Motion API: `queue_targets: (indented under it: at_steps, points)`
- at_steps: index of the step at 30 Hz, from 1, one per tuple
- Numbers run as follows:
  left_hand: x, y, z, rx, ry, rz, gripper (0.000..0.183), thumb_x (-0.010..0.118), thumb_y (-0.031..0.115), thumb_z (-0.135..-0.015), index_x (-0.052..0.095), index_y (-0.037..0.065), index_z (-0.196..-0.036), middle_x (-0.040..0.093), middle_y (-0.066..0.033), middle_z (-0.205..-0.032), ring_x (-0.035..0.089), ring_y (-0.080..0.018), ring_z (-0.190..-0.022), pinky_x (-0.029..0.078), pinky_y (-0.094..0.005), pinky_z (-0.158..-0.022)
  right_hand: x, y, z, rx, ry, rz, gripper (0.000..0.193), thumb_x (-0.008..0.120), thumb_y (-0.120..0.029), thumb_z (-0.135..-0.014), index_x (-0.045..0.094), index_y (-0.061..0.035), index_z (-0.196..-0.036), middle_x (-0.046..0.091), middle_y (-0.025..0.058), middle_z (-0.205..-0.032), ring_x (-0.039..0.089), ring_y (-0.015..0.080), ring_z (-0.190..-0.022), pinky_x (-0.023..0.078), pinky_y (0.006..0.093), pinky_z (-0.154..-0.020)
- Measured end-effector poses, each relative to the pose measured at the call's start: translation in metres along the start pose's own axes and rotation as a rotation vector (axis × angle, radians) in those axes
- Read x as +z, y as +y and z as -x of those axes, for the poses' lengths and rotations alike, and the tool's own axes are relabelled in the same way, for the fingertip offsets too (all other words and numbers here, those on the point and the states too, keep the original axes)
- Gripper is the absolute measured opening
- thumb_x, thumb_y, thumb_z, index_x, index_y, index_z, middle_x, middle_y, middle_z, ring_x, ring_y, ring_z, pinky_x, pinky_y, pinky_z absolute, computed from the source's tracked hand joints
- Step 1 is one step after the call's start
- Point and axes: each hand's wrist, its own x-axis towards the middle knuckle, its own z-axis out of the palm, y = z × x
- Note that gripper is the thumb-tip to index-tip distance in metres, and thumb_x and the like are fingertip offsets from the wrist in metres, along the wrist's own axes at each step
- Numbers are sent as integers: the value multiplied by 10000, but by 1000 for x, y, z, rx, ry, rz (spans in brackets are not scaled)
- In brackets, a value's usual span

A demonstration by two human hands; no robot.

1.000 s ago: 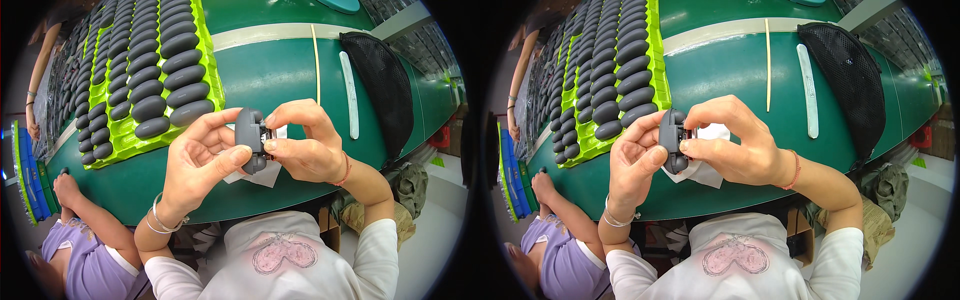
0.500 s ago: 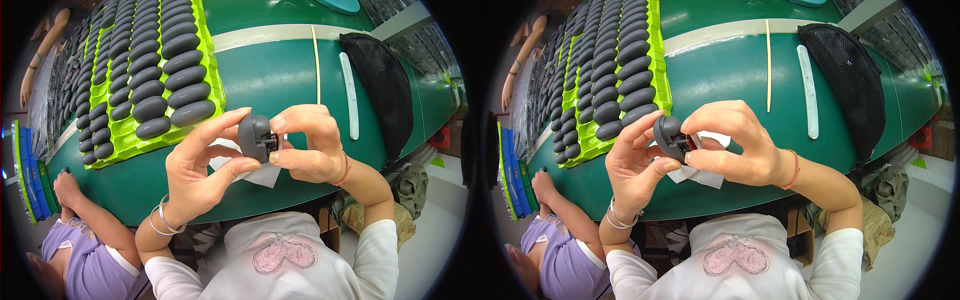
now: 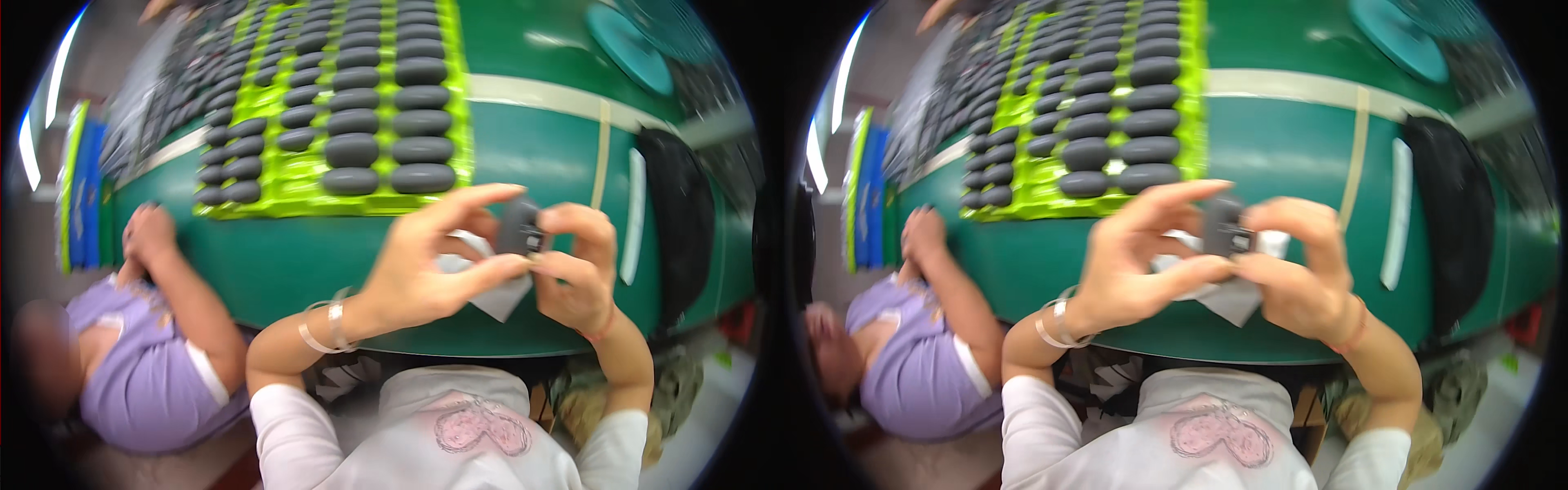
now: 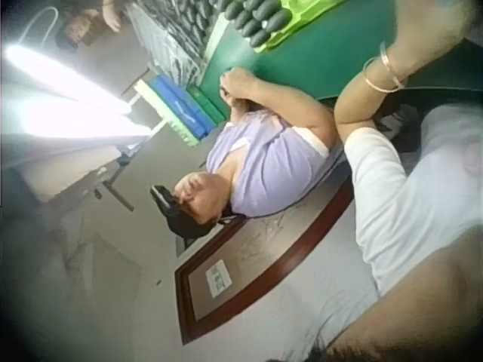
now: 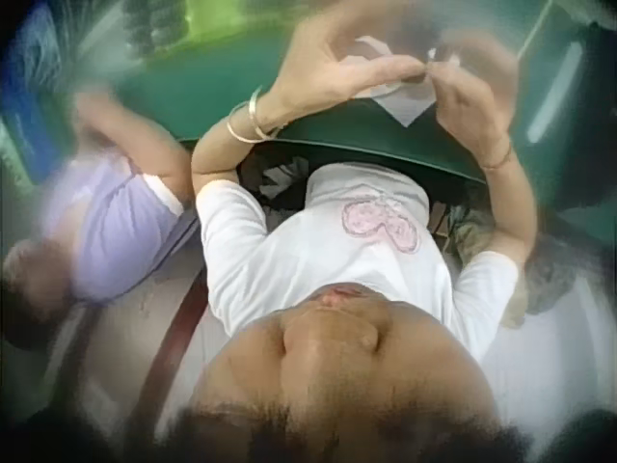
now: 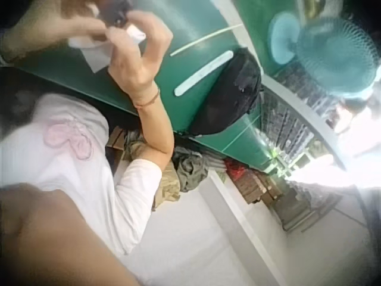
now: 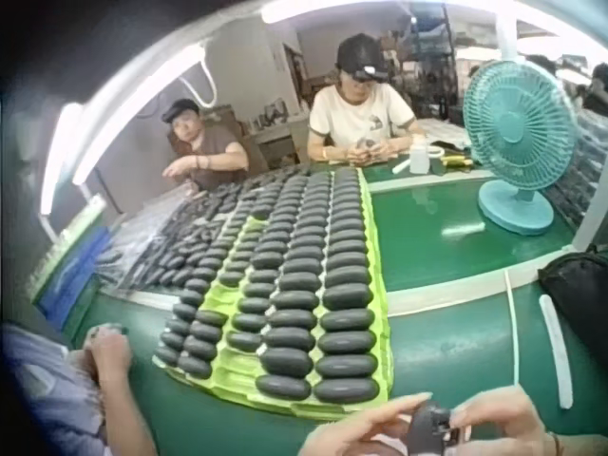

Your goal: The person assembles small gray electronic cases by opening them, inserting internal battery modules, and closing the lids. They wipe the exterior of the cases with a white cloth and place the finished units into a green tray. The process is repeated for multiple units.

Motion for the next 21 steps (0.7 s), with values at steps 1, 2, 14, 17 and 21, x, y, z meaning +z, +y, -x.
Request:
queue_targets:
  at_steps: [1, 2, 14, 17, 21]
  points:
    - [0, -2, -3, -3, -9, 39, 620, 727, 29, -802, 464, 30, -1364, 596, -58, -950, 612, -109, -868, 547, -252, -729, 0, -1, 0, 28, 5, 9, 318, 694, 64, -690, 609, -109, -943, 573, 161, -1069, 591, 321, -950, 485, 401, -796]
    - [-1, -1, -4, -7, -20, 49, 621, 725, 48, -810, 464, 49, -1373, 585, -44, -931, 601, -99, -843, 546, -247, -718, 1, -2, 0, 50, -6, 17, 352, 688, 93, -686, 587, -115, -952, 566, 156, -1080, 588, 321, -958, 483, 399, -802]
    - [-4, -1, -6, 120, -42, 1, 598, 769, 104, -774, 531, 88, -1323, 594, -21, -862, 597, -83, -805, 550, -250, -720, 4, -2, 4, 118, 16, -65, 442, 654, 70, -729, 523, -58, -1131, 525, 192, -1142, 549, 328, -1041, 451, 406, -907]
    - [-5, 1, -3, 100, -30, 12, 664, 755, 11, -769, 477, 51, -1370, 613, -40, -969, 613, -102, -892, 544, -275, -793, 0, -4, -6, 150, -22, -191, 520, 689, 47, -701, 526, -11, -1192, 541, 205, -1155, 548, 332, -1057, 442, 401, -920]
    - [-1, 0, -4, 98, -40, 88, 717, 742, -20, -769, 385, -22, -1391, 628, -83, -1037, 637, -138, -932, 525, -274, -835, -4, 5, -6, 128, -52, -309, 577, 739, 1, -687, 531, 1, -1225, 559, 203, -1162, 563, 330, -1066, 451, 392, -920]
